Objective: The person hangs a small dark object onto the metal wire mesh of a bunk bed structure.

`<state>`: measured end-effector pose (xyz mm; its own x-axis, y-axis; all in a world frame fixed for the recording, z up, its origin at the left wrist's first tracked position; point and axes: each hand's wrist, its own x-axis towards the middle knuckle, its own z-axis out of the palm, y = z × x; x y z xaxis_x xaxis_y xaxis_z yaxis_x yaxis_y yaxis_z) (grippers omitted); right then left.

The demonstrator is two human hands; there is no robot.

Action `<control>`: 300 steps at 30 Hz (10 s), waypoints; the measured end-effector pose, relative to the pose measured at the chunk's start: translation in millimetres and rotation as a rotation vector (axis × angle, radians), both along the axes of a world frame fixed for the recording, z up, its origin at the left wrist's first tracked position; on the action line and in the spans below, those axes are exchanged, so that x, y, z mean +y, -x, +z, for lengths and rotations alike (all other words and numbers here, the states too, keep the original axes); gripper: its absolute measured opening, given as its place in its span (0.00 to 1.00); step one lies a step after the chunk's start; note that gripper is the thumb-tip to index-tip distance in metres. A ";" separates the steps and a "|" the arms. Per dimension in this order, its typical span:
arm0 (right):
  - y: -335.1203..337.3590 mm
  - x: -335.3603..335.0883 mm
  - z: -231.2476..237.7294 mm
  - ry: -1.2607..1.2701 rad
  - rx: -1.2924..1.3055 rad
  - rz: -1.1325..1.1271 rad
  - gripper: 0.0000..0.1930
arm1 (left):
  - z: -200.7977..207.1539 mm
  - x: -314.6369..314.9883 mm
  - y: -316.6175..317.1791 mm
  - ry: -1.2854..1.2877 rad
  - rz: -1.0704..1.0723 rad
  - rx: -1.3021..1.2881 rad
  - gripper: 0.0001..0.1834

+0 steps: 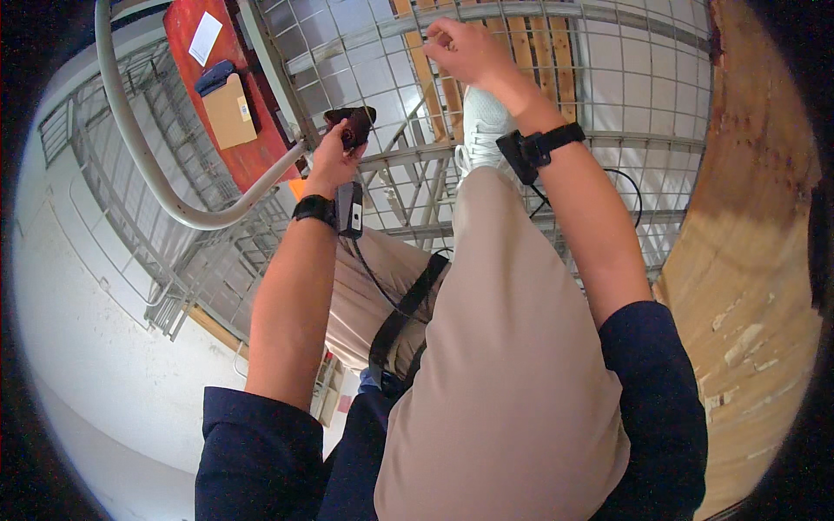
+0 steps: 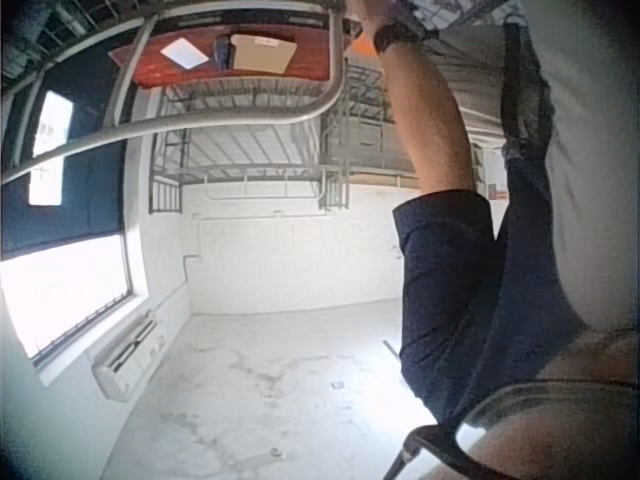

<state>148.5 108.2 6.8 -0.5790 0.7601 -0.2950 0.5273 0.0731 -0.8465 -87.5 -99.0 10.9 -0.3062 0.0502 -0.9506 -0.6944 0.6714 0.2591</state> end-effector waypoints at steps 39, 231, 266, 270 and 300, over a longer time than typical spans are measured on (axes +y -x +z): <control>-3.0 -1.3 -7.7 -0.080 0.173 -0.115 0.18 | 35.1 24.1 -4.3 -0.163 -1.848 0.932 0.22; 4.6 -1.1 -16.2 -0.055 0.071 -0.085 0.21 | 16.5 39.1 -44.4 -0.227 -0.760 0.784 0.21; 12.3 -20.2 5.7 -0.537 -0.077 -0.129 0.13 | 44.3 80.4 -29.8 -0.582 -2.062 0.807 0.16; 12.9 -21.0 6.0 -0.572 -0.119 -0.119 0.14 | 38.7 50.9 -48.3 -0.363 -1.677 0.851 0.19; 13.5 -16.3 1.1 -0.599 -0.180 -0.071 0.13 | 44.1 82.5 -47.6 -0.745 -2.527 0.981 0.07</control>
<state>135.1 91.9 7.9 -0.5015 0.8586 0.1059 0.6791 0.4665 -0.5667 -39.9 -16.5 55.0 0.6043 0.6608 -0.4451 0.7879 -0.5786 0.2108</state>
